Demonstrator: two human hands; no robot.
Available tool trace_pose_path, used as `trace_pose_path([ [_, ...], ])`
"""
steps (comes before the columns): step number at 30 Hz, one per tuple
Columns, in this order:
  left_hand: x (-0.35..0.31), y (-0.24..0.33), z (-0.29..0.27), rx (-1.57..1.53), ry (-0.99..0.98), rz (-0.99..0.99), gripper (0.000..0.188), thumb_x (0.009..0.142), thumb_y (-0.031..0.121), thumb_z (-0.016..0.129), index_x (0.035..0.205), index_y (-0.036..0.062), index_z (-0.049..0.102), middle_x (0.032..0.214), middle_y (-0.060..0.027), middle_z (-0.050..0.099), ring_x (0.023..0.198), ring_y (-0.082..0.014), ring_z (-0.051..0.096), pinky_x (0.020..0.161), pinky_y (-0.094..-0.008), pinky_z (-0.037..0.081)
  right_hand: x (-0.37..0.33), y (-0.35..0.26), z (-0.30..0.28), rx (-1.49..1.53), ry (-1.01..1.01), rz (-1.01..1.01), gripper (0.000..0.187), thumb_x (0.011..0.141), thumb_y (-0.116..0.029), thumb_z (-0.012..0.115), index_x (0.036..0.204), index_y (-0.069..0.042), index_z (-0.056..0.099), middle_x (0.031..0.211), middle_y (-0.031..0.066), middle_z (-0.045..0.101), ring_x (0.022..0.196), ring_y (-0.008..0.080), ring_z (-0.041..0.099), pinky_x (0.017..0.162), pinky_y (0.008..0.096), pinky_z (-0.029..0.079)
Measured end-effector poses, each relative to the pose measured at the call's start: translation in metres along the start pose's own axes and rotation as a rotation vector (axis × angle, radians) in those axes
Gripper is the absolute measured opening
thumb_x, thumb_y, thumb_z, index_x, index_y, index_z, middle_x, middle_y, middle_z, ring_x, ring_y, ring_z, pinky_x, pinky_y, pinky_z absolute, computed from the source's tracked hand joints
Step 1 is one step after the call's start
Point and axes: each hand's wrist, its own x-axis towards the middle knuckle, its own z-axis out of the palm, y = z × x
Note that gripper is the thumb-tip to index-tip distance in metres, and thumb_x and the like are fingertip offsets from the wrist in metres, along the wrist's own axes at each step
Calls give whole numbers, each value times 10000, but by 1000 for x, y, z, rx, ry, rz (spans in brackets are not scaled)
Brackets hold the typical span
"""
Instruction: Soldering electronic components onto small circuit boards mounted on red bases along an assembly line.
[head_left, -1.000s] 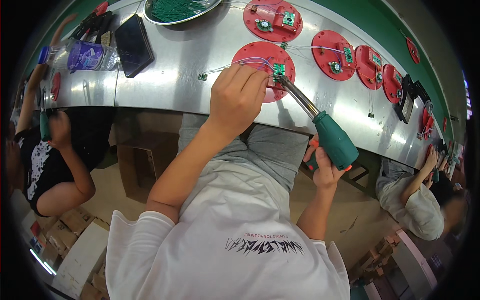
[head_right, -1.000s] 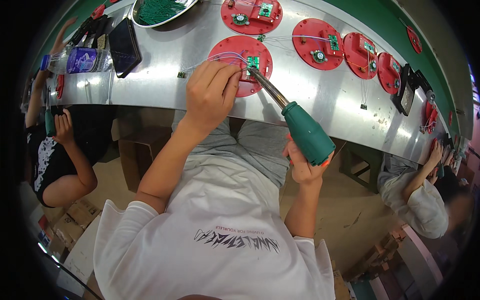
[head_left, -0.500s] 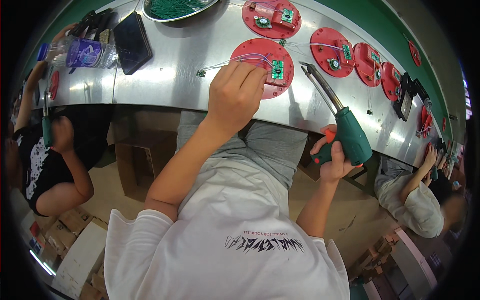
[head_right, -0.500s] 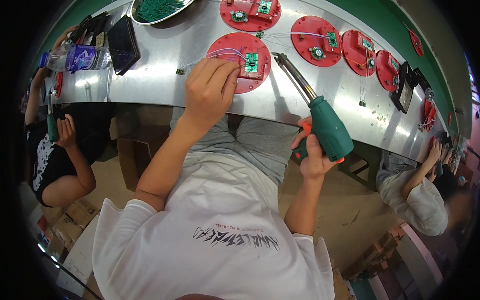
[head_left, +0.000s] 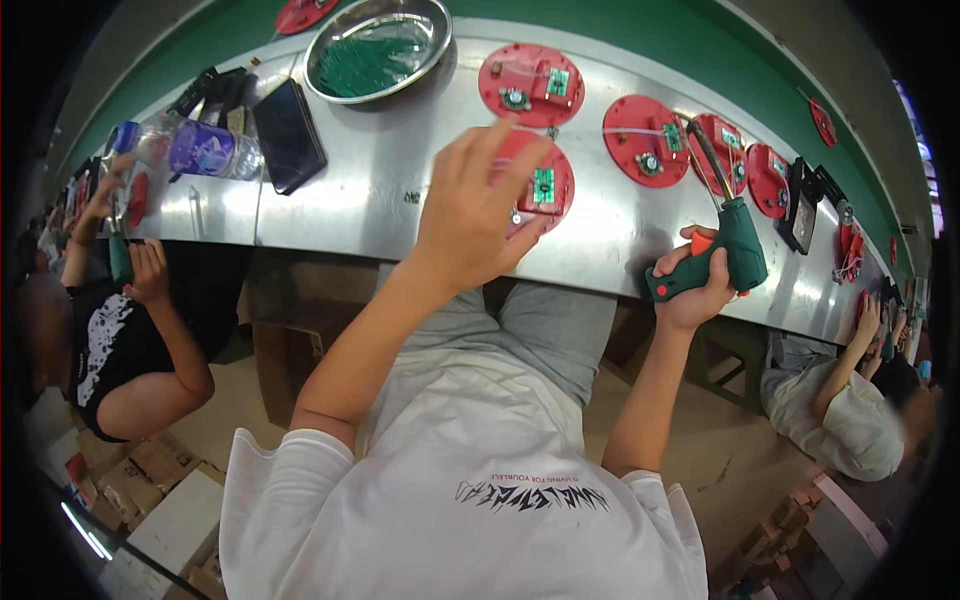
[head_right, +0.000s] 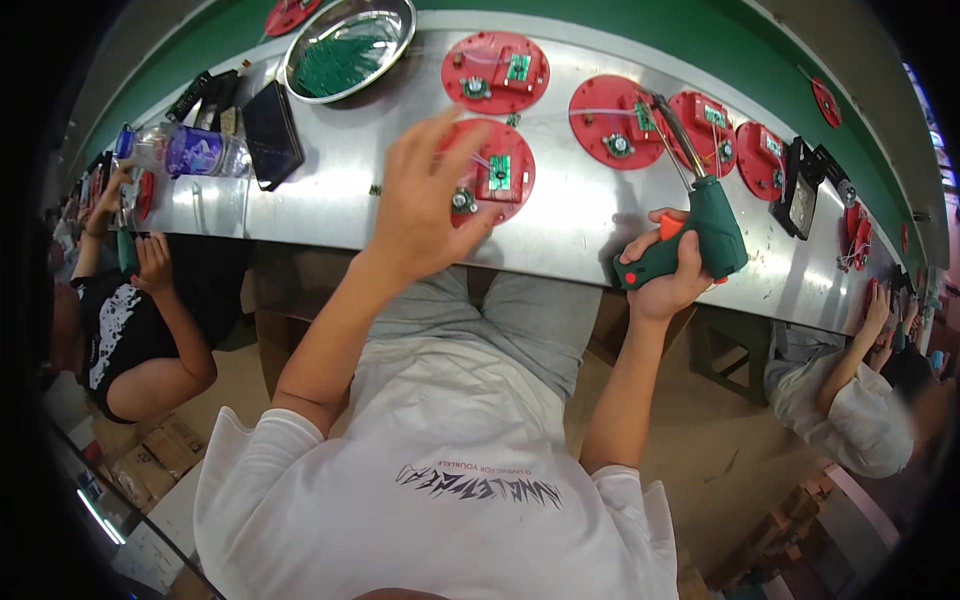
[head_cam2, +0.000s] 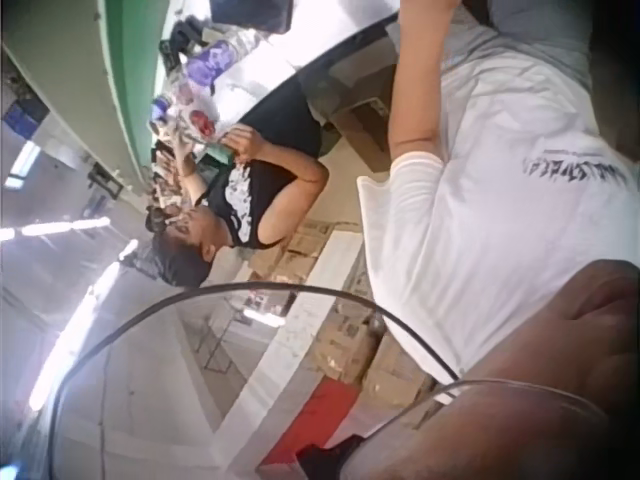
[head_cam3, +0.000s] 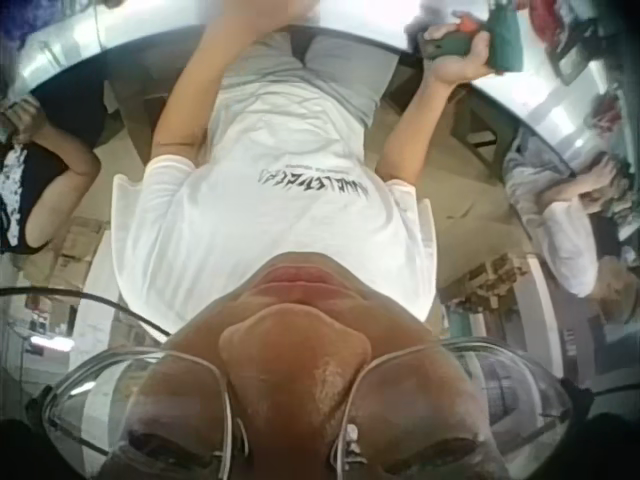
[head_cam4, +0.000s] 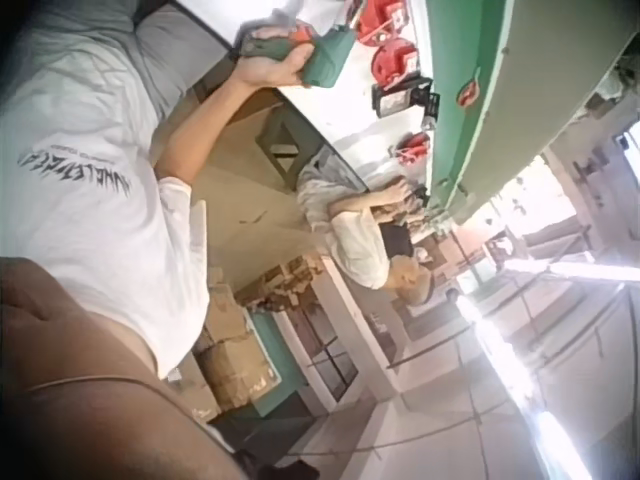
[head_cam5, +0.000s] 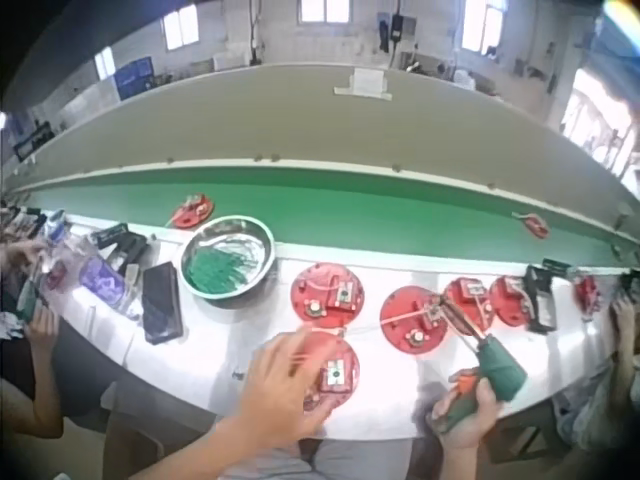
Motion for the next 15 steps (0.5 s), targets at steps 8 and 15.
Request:
trace_pose_path([
  [8, 72, -33, -8, -50, -65, 311, 430, 735, 229, 702, 1152, 132, 661, 1199, -119, 609, 1101, -309, 560, 949, -441, 422, 12, 4, -9, 208, 257, 222, 473, 1013, -440, 389, 997, -3, 572, 598, 48, 485, 534, 153, 461, 511, 287, 401],
  [15, 163, -148, 13, 494, 126, -111, 799, 847, 508, 670, 1486, 148, 355, 1502, -271, 324, 1327, -450, 379, 1071, -581, 320, 6, -6, 4, 128, 312, 181, 421, 1018, -417, 400, 986, -32, 567, 636, 38, 497, 542, 127, 458, 502, 267, 369],
])
